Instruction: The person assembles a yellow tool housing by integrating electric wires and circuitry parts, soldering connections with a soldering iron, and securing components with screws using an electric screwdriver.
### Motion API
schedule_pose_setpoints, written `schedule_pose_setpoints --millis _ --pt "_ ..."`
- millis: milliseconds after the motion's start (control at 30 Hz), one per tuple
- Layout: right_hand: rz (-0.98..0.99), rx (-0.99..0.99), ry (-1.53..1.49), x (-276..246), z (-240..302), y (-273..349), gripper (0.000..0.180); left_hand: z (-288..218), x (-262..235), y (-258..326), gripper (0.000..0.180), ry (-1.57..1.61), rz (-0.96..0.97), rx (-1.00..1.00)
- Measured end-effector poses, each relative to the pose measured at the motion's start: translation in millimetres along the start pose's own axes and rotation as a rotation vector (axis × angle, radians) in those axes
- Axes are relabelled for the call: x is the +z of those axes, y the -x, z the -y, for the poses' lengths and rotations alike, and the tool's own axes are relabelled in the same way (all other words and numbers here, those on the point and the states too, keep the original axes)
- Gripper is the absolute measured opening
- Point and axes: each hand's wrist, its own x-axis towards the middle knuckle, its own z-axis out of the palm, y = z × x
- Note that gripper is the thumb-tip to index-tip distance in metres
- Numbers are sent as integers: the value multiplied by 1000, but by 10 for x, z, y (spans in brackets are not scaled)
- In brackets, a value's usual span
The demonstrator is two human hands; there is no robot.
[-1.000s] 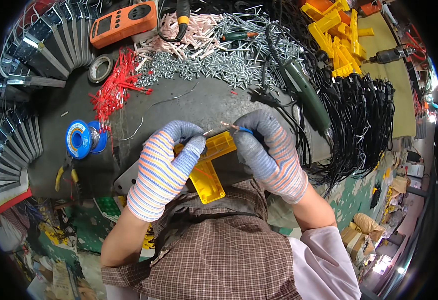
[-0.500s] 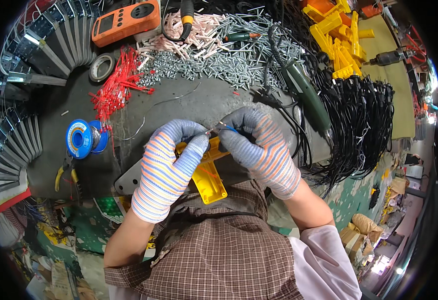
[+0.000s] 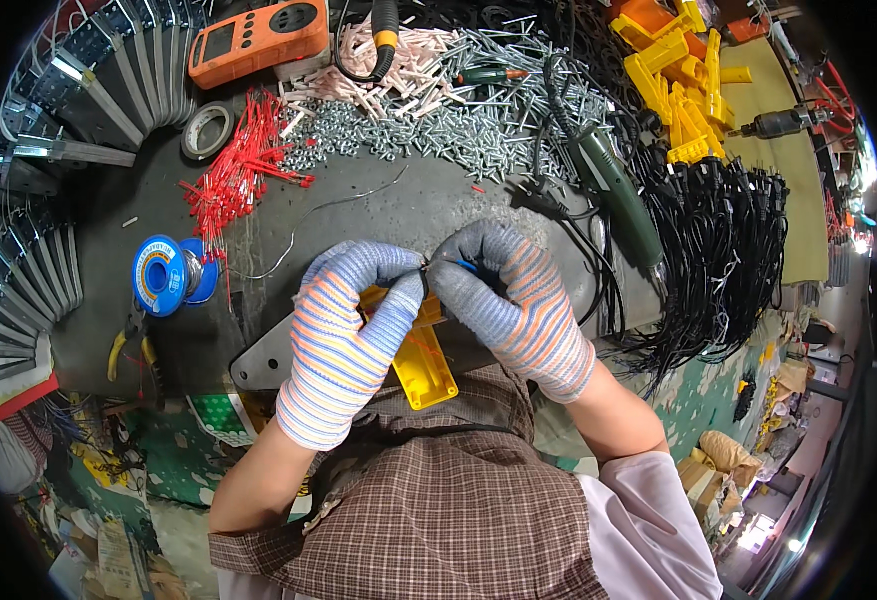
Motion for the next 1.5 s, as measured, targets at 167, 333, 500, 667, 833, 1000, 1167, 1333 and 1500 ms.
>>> schedule_pose_setpoints --millis 167,333,500,667,833,1000,1167,1333,1500 --pt "-26 -143 175 -13 -3 0 13 -110 22 -5 12 -168 -45 152" --pt "-5 -202 269 -59 25 10 12 -130 -69 -63 13 -562 -52 481" --pt "-66 -428 377 -79 -77 -10 16 -150 -100 -67 13 -216 91 66" --pt "-62 -836 931 -175 -169 -47 28 -199 -78 -80 11 151 149 -317" --pt "472 -316 432 -360 1 -189 18 -177 -100 -70 13 -753 -51 813" --pt "297 -656 703 -350 81 -145 15 -146 -80 -95 11 -463 9 500" --pt "180 -802 1042 -276 21 -114 16 -126 -71 -79 11 -58 171 55" --pt "392 -485 586 -308 -25 -172 13 -176 -62 -74 11 -759 -106 875" --pt "135 -660 652 -261 27 -88 19 -129 -32 -94 11 -214 56 205"
